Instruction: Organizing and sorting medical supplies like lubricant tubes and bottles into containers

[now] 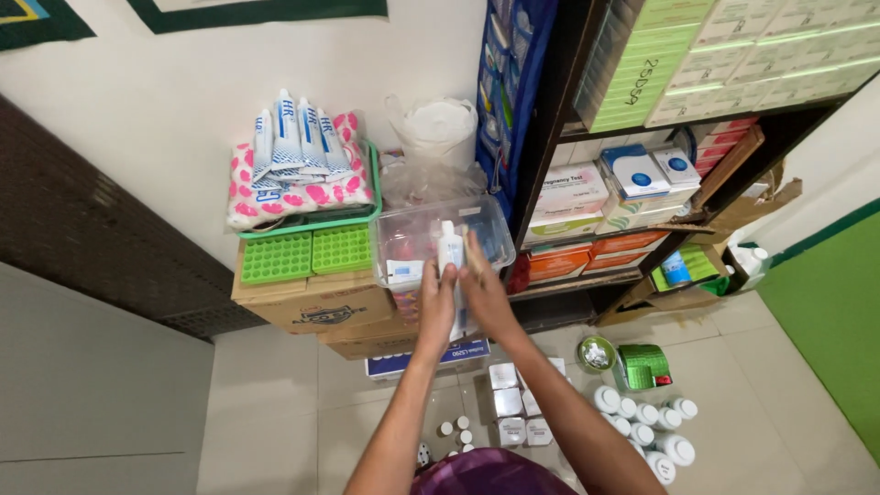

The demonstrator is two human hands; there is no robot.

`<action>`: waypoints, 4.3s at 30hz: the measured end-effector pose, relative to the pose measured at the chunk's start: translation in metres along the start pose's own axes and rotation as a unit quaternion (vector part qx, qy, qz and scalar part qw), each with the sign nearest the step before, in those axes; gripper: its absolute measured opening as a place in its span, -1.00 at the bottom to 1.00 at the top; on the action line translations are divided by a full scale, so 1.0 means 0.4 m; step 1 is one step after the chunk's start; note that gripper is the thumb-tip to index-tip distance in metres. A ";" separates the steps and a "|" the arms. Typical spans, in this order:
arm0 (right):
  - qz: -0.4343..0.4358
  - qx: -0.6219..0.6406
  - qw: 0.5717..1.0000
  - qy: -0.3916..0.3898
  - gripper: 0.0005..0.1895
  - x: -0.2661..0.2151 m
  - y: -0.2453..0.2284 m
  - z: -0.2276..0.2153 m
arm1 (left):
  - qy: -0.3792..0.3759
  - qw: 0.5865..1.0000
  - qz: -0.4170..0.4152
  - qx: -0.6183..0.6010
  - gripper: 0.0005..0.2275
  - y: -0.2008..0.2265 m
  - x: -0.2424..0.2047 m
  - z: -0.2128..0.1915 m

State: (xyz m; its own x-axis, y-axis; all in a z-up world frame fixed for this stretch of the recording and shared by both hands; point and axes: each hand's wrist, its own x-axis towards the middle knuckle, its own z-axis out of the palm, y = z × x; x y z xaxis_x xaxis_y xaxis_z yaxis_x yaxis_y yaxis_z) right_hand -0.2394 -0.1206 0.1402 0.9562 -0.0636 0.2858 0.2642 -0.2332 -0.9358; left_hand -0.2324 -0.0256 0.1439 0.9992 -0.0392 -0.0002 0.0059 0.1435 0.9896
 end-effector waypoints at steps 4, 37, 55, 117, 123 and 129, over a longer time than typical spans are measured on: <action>0.231 0.172 0.951 0.116 -0.16 0.010 0.050 0.029 | 0.055 0.966 0.103 0.232 -0.67 -0.085 0.030 -0.012; 0.222 0.190 0.956 0.001 -0.33 -0.018 -0.109 0.137 | 0.108 0.992 0.060 0.018 -0.38 0.000 0.008 -0.090; 0.228 0.194 0.954 -0.024 -0.50 -0.225 0.271 0.087 | 0.315 0.897 0.035 -0.308 -0.48 0.016 0.167 -0.274; 0.448 0.419 0.751 0.244 -0.44 -0.424 0.258 -0.147 | -0.145 0.776 0.219 0.574 -0.50 -0.282 0.605 -0.195; 0.446 0.424 0.741 0.270 -0.40 -0.411 0.341 -0.162 | -0.114 0.896 0.149 0.402 -0.43 -0.039 0.477 -0.150; 0.362 0.377 0.821 0.231 -0.41 -0.292 0.249 -0.129 | -0.080 0.994 0.054 0.059 -0.38 0.055 0.351 -0.104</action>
State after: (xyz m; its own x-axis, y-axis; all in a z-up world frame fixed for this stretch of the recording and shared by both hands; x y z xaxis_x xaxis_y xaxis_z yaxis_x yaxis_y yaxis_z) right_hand -0.3311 -0.1864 0.0241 0.7930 -0.3220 -0.5171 -0.1829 0.6839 -0.7063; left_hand -0.0902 0.0132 0.1596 0.9748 -0.1887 0.1195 -0.1142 0.0383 0.9927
